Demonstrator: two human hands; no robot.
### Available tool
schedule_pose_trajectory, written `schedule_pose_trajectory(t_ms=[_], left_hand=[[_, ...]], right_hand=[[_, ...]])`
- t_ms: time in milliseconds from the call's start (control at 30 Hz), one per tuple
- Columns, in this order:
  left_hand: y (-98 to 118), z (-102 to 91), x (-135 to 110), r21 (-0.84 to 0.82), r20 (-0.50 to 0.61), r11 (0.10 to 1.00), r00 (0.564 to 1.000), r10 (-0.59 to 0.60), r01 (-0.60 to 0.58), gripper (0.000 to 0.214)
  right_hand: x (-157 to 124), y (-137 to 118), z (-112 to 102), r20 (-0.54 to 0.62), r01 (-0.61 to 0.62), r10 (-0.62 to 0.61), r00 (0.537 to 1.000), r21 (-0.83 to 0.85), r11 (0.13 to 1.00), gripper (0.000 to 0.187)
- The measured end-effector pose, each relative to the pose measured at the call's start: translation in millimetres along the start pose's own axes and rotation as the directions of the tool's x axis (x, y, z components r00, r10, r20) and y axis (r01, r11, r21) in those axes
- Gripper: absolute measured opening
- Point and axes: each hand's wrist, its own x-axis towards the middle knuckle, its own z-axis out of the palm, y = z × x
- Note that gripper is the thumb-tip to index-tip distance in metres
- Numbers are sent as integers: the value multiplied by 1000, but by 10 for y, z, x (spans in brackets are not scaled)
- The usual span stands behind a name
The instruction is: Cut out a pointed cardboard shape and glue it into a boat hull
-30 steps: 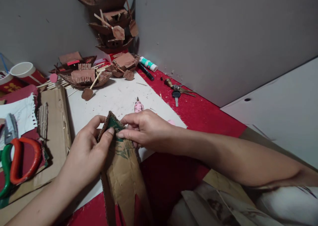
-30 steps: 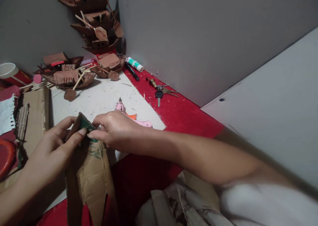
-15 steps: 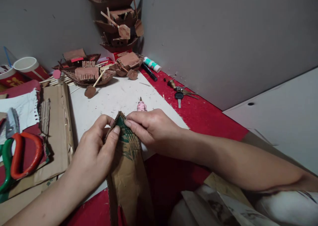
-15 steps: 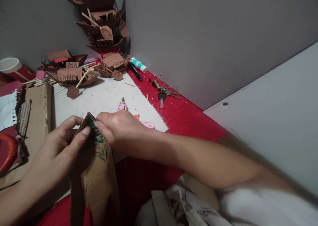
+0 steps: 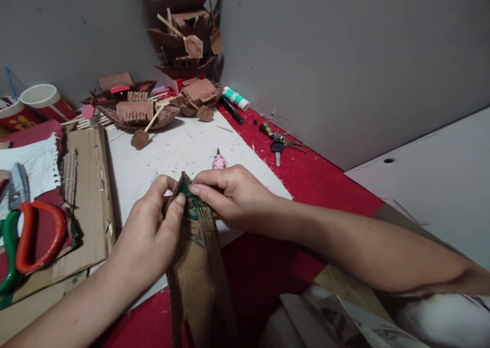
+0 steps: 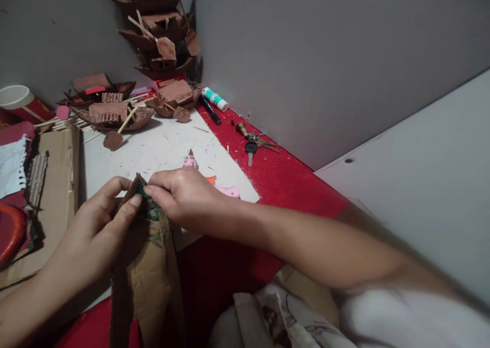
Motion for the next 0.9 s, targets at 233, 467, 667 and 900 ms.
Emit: schedule_pose_trajectory(t_ms=[233,467,667,900], left_hand=[[35,-36,6,70,-7,995,997,71,-71,22],[42,-6,47,-103,-40,992,997,72,-76,21],[40,11,53,-201,-102,980,995,-8,-13,31],[73,6,73,-301,-96,952,991,-89,56,30]], right_hand=[[7,23,5,8,3,-3,1000,-14,1000,24],[-7,6,4,21,-20,20,1000,-16,1000,25],[9,5,5,8,3,-3,1000,1,1000,23],[12,3,2,3,-10,9,1000,41,999,27]])
